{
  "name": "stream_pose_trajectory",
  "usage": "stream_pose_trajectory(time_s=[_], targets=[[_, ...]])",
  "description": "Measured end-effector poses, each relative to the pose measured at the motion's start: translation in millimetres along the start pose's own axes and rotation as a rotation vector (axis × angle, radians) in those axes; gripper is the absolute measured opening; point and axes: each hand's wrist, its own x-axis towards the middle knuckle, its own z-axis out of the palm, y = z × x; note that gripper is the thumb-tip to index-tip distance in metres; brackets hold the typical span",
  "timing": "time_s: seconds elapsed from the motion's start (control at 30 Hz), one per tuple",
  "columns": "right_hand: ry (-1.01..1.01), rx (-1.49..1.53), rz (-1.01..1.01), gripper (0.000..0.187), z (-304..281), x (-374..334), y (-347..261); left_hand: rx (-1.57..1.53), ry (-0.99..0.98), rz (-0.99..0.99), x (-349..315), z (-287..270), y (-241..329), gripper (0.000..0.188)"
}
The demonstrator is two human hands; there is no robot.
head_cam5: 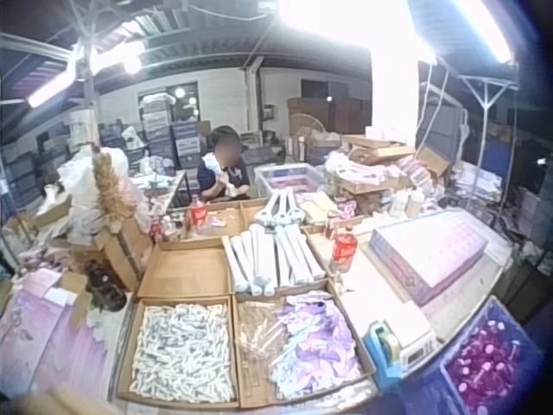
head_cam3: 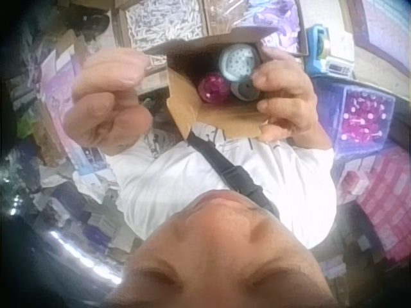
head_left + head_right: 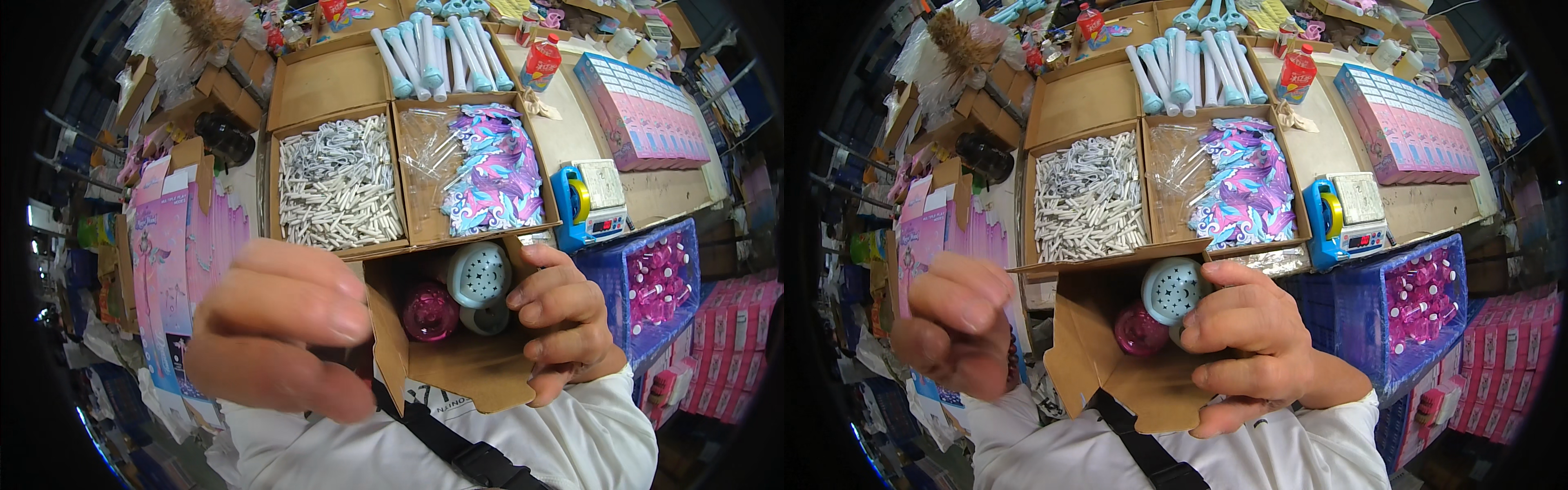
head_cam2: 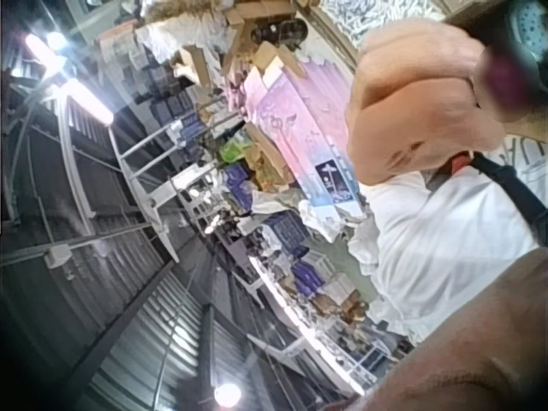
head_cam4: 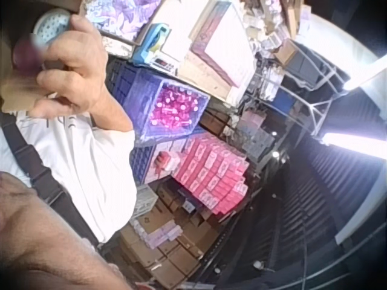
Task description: The person assembles bubble machines by placing a pink bottle, a blue perforated cap, and white sticks into a small box, then closes the box and stacks it. The person repeats this process with additional components from the table.
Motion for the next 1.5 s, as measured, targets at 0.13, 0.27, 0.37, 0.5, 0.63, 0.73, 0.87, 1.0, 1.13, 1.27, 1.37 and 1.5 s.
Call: stream_pose_trajectory(time_s=[0.13, 0.27, 0.37, 0.5, 0.63, 0.73, 0.87, 1.0, 1.13, 1.27, 1.37, 1.5], targets=[[-0.007, 0.002, 0.007, 0.037, -1, -4, -3, 0.259, 0.083, -0.101, -29, -30, -31, 0.033], [-0.01, -0.021, -0.019, 0.034, 1, -10, -12, 0.408, 0.182, -0.7, -91, -36, -103, 0.017], [-0.013, -0.017, -0.032, 0.033, 6, -16, -21, 0.416, 0.037, -0.932, -143, -27, -176, 0.018], [0.007, -0.041, -0.078, 0.034, 12, -23, -26, 0.644, -0.273, -0.902, -197, 0, -237, 0.026], [0.083, -0.06, -0.039, 0.033, 16, -27, -31, 1.055, -0.477, -0.655, -211, 17, -287, 0.048], [0.068, -0.094, -0.023, 0.032, 15, -27, -33, 1.114, -0.691, -0.879, -211, 18, -316, 0.052], [0.045, -0.092, -0.016, 0.032, 12, -23, -32, 1.024, -0.742, -0.913, -209, 6, -325, 0.044], [0.012, -0.063, -0.032, 0.034, 5, -17, -25, 0.639, -0.279, -0.979, -184, -14, -291, 0.035], [-0.035, -0.048, -0.026, 0.035, -1, -10, -16, 0.17, 0.363, -0.682, -113, -54, -217, 0.039], [-0.041, -0.034, -0.009, 0.038, -2, -4, -7, 0.327, 0.555, -0.062, -37, -88, -83, 0.056], [-0.039, -0.033, 0.006, 0.039, -2, 1, -3, 0.271, 0.635, 0.095, -17, -52, 13, 0.042], [-0.025, -0.031, 0.001, 0.04, -1, 5, 0, 0.162, 0.141, -0.085, -11, -6, 48, 0.033]])
